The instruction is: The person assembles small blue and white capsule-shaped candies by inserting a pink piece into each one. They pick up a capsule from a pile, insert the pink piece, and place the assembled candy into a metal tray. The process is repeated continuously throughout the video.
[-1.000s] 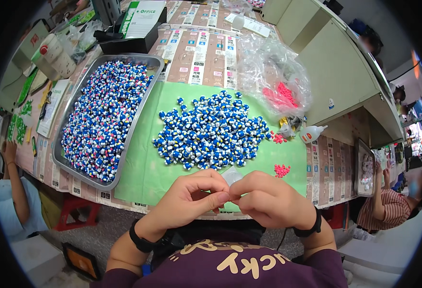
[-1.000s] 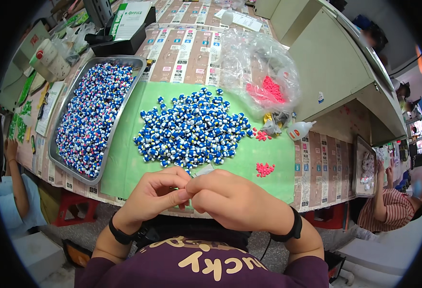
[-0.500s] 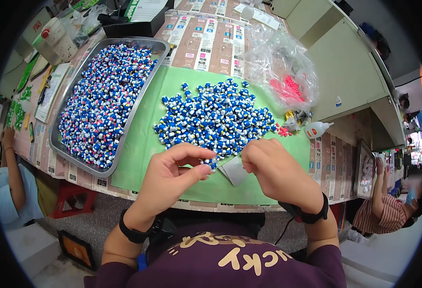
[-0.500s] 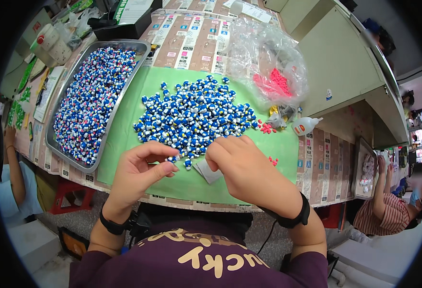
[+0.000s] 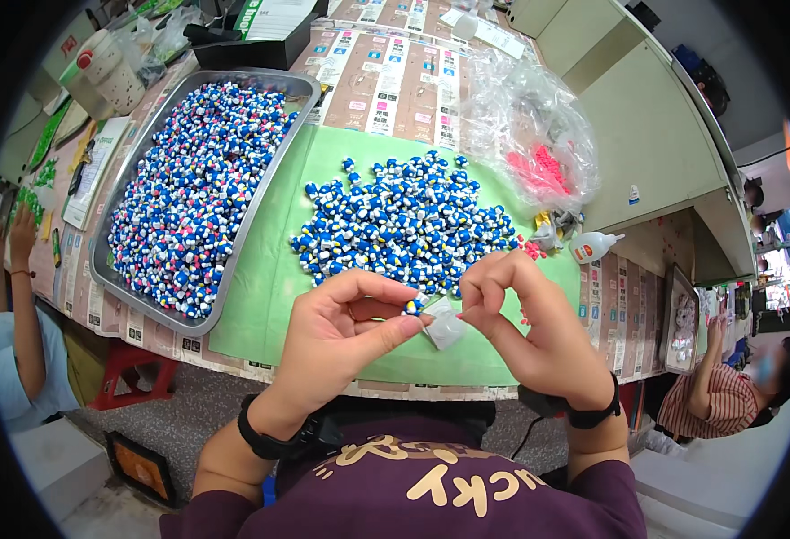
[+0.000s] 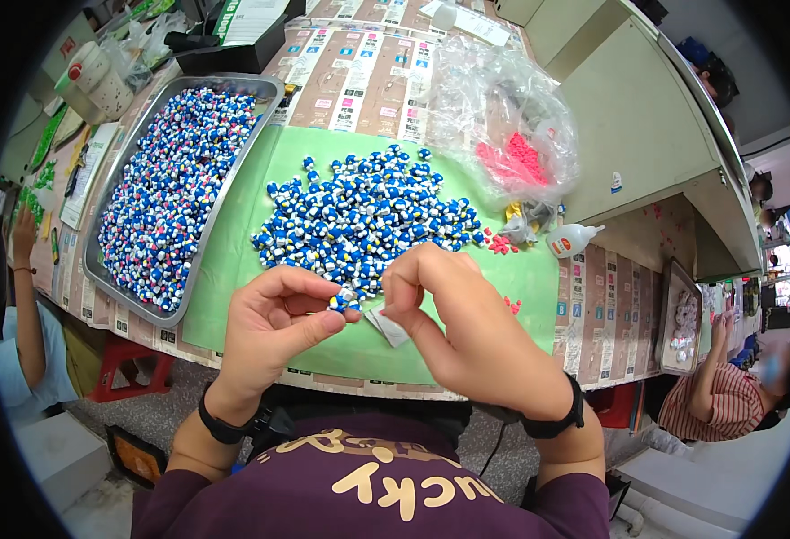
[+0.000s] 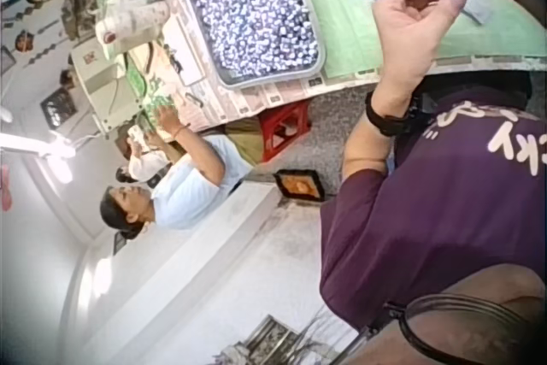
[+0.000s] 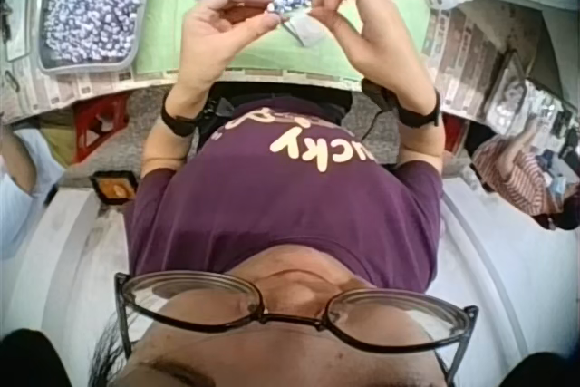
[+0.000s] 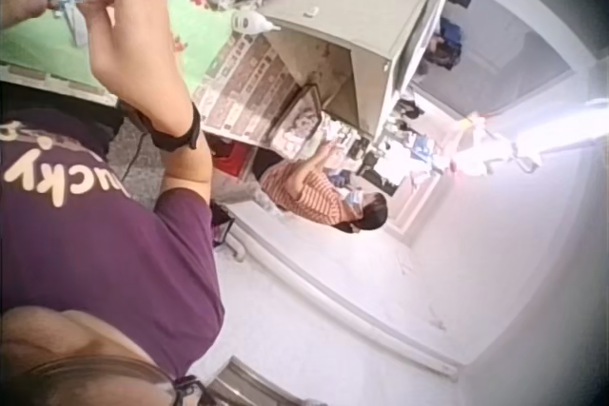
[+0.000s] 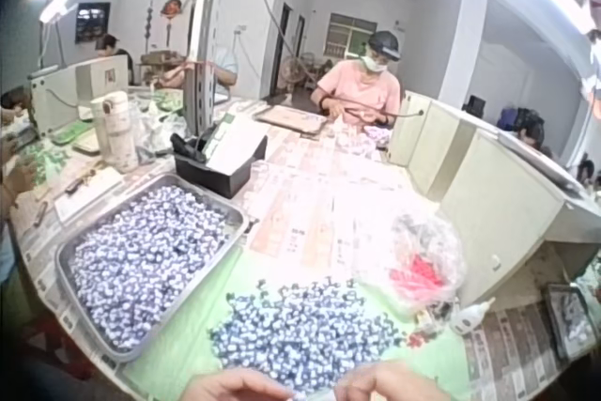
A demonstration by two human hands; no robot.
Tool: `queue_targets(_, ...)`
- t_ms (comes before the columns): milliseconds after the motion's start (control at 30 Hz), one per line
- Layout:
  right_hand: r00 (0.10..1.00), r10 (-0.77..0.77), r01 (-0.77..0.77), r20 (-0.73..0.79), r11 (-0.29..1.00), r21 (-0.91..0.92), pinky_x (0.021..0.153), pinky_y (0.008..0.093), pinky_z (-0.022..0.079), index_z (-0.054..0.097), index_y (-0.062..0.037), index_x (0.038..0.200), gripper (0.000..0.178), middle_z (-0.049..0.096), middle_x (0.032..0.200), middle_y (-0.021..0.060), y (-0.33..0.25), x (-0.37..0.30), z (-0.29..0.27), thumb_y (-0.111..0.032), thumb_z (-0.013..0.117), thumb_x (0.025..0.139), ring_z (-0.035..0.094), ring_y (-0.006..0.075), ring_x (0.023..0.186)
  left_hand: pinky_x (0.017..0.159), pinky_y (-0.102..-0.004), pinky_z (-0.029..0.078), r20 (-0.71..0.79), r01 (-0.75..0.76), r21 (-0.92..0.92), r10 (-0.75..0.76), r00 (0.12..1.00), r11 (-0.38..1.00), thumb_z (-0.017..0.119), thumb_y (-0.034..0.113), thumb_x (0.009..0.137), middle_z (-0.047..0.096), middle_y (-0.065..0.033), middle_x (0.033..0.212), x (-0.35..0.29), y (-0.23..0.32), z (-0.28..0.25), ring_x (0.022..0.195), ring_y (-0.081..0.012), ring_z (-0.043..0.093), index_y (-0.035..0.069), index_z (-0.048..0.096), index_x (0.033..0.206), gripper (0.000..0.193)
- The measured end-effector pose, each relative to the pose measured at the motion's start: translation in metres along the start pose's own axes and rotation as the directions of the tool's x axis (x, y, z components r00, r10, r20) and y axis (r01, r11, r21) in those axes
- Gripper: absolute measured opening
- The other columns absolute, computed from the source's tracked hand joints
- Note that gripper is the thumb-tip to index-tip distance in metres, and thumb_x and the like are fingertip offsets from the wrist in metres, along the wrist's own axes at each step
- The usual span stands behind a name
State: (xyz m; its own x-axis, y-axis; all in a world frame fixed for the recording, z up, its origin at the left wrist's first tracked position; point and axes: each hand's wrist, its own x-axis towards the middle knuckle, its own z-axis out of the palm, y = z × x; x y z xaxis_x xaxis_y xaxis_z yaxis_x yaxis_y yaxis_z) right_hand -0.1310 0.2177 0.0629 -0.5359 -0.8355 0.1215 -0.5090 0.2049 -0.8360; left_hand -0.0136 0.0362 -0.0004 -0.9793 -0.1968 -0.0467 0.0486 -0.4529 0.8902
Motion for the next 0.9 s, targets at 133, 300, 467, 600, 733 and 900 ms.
queue_targets(133,0.994,-0.041,0.056,-0.102,0.989,0.14,0.082,0.0351,0.038,0.048,-0.0079,0.09,0.024,0.058,0.089,0.0052,-0.008,0.0,0.011,0.008,0.064,0.083,0.057,0.0229,0.085,0.086,-0.0283,0.056,0.019,-0.07,0.022,0.07,0.997,0.997,0.072,-0.008,0.084,0.066,-0.0099,0.104,0.001,0.001,0.01,0.098,-0.0171,0.068,-0.003,0.063,0.106,0.024)
queue_targets(300,0.986,-0.069,0.079,-0.15,0.995,0.056,0.083,0.036,0.037,0.048,-0.0087,0.09,0.026,0.058,0.089,0.005,-0.008,-0.002,0.02,0.01,0.064,0.08,0.057,0.0227,0.085,0.084,-0.0272,0.057,0.027,-0.143,0.054,0.142,0.99,0.988,0.072,-0.008,0.084,0.066,-0.0088,0.104,-0.002,-0.002,0.013,0.094,-0.015,0.068,-0.003,0.064,0.106,0.024)
queue_targets(467,0.979,-0.069,0.075,-0.19,0.997,0.026,0.082,0.0362,0.037,0.048,-0.0092,0.09,0.029,0.058,0.089,0.0046,-0.002,-0.007,0.03,0.01,0.065,0.077,0.057,0.0227,0.085,0.074,-0.0254,0.058,0.039,-0.367,0.393,0.383,0.923,0.843,0.075,-0.009,0.079,0.068,-0.0122,0.098,-0.003,-0.001,0.019,0.086,-0.0152,0.069,-0.003,0.069,0.098,0.02)
queue_targets(600,0.961,-0.093,0.094,-0.259,0.996,-0.006,0.081,0.034,0.038,0.048,-0.0076,0.091,0.027,0.056,0.087,0.005,0.001,-0.01,0.032,0.007,0.068,0.08,0.055,0.0209,0.082,0.065,-0.0251,0.057,0.107,-0.441,0.492,0.451,0.886,0.751,0.077,-0.01,0.075,0.069,-0.0144,0.092,0.001,-0.002,0.017,0.08,-0.0168,0.069,-0.003,0.07,0.092,0.02)
queue_targets(733,0.959,-0.026,0.036,-0.282,0.999,0.03,0.071,0.0287,0.042,0.049,-0.0041,0.09,0.026,0.054,0.085,0.0048,0.013,-0.014,0.006,0.003,0.073,0.08,0.05,0.0166,0.079,0.061,-0.0215,0.051,0.063,-0.464,0.525,0.511,0.857,0.714,0.07,-0.013,0.077,0.064,-0.0109,0.091,-0.002,-0.001,0.0,0.075,-0.0127,0.062,0.0,0.064,0.093,0.021)
queue_targets(900,0.96,0.173,-0.235,-0.22,0.925,-0.298,0.074,0.0316,0.044,0.053,-0.0046,0.085,0.018,0.057,0.08,0.0067,0.065,-0.063,-0.045,0.005,0.067,0.079,0.056,0.0228,0.079,0.06,-0.0198,0.048,-0.216,-0.331,0.681,0.612,0.761,0.653,0.062,-0.012,0.085,0.054,-0.004,0.092,-0.006,0.024,-0.081,0.073,-0.0078,0.053,0.001,0.059,0.092,0.014)
